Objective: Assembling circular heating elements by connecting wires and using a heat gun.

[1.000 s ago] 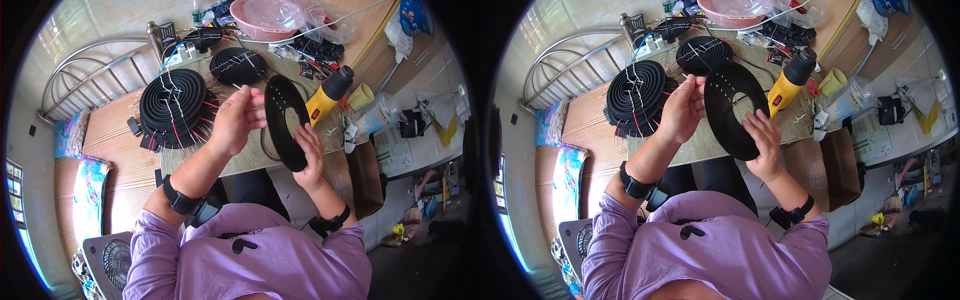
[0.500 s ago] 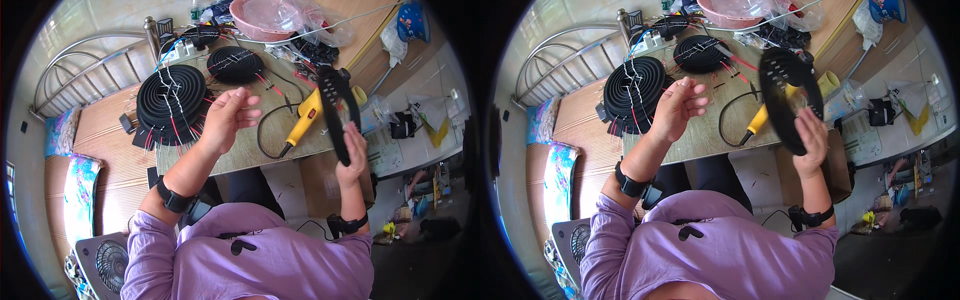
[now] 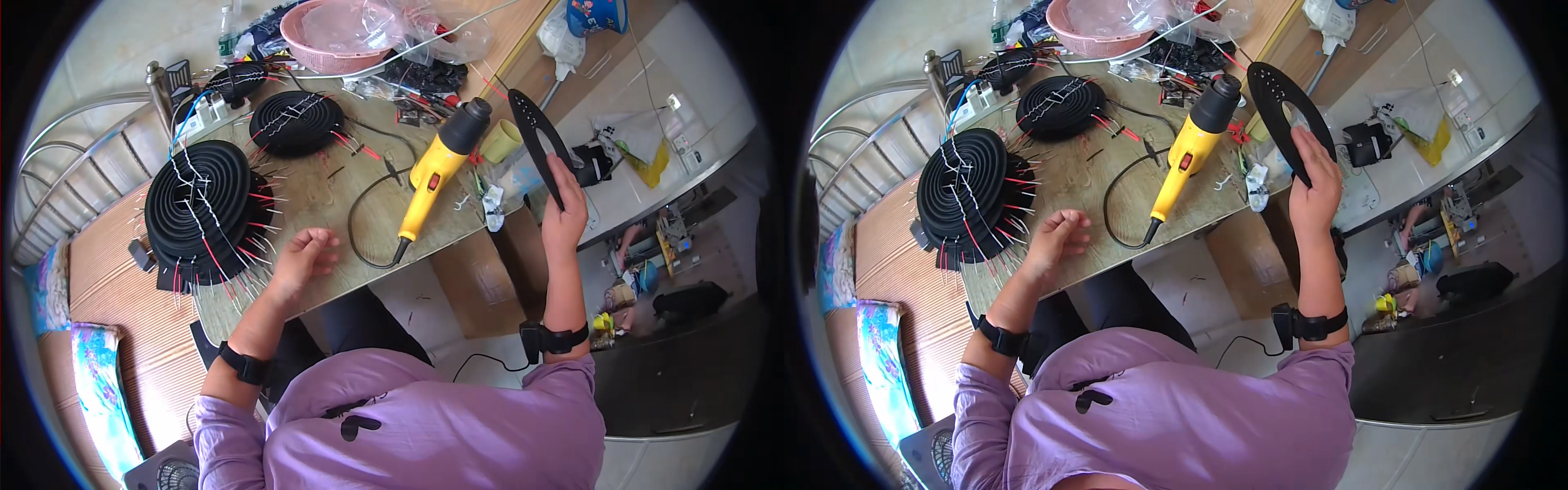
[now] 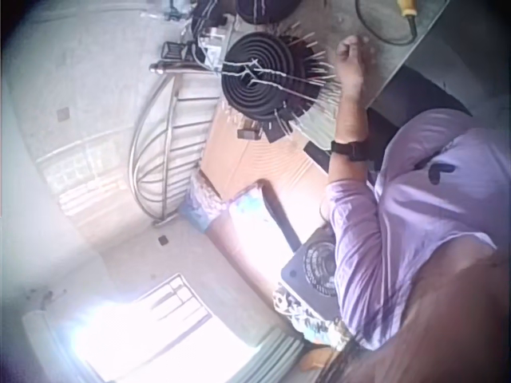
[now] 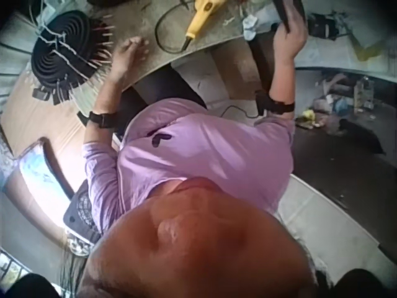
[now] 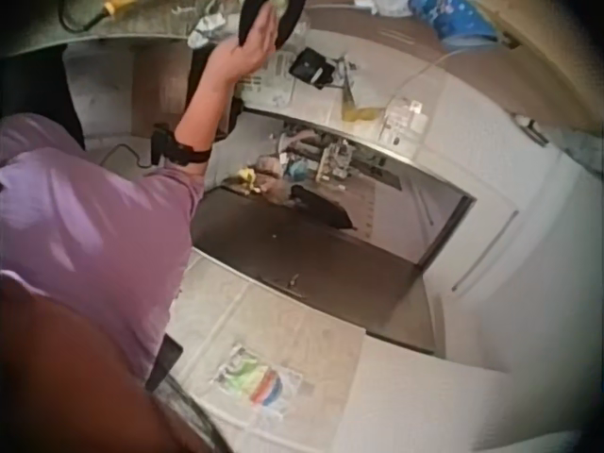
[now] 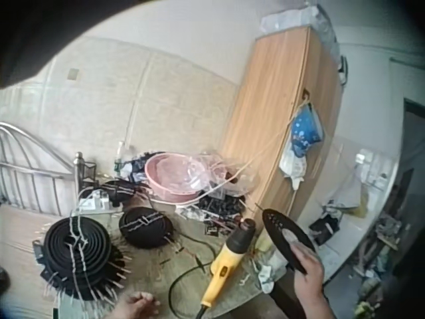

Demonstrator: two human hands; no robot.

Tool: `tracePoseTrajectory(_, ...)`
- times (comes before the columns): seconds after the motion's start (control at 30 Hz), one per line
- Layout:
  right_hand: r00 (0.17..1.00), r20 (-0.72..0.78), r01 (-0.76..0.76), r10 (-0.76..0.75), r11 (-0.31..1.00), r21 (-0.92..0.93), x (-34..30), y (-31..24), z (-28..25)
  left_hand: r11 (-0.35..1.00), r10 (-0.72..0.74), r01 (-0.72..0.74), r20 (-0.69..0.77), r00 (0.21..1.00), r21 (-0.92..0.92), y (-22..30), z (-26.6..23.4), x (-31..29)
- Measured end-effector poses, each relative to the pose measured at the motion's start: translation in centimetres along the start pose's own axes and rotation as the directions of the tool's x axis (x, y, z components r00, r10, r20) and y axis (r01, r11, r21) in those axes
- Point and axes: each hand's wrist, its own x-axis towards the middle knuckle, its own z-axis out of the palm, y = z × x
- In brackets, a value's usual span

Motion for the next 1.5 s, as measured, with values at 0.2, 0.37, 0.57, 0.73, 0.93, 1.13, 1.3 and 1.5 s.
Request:
tracePoseTrajectory(0.2, 0.995, 0.081, 0.072, -0.060, 0.984, -0.160, 1.0, 0.3, 0.3, 0.999, -0.007, 0.007, 0.016, 1.000, -0.054, -0.1, -0.6, 0.3)
tracePoseTrajectory(0.37, 0.992, 0.109, 0.082, -0.061, 0.978, -0.192, 1.2, 0.4, 1.3, 0.996, 0.007, -0.005, 0.023, 1.000, -0.087, -0.5, -0.8, 0.2)
tracePoseTrajectory(0.57, 0.995, 0.095, 0.011, 0.005, 0.986, -0.168, 0.9, 1.2, 1.2, 0.992, 0.019, -0.016, 0.021, 1.000, -0.121, -0.6, -1.0, 0.2)
tracePoseTrajectory(0.73, 0.996, 0.085, -0.001, 0.014, 0.989, -0.148, 0.9, 1.2, 1.6, 0.994, 0.020, -0.017, 0.032, 0.999, -0.111, -0.8, -1.1, 0.1)
tracePoseTrajectory(0.93, 0.997, 0.067, -0.015, 0.024, 0.992, -0.123, 1.1, 1.1, 1.6, 0.991, 0.035, -0.031, 0.029, 0.999, -0.130, -0.9, -1.3, 0.0)
tracePoseTrajectory(1.13, 0.996, 0.084, 0.048, -0.037, 0.991, -0.128, 1.4, 0.0, 1.9, 0.990, 0.042, -0.038, 0.027, 0.999, -0.139, -1.0, -1.3, -0.1)
tracePoseTrajectory(1.3, 0.997, 0.074, 0.006, -0.001, 0.998, -0.058, 1.0, -0.2, 1.6, 0.987, 0.045, -0.039, 0.032, 0.998, -0.156, -1.0, -1.4, -0.2)
tracePoseTrajectory(1.5, 0.993, 0.088, 0.095, -0.079, 0.974, -0.204, 0.2, -0.7, 0.8, 0.987, 0.056, -0.050, 0.035, 0.998, -0.155, -1.2, -1.5, -0.2)
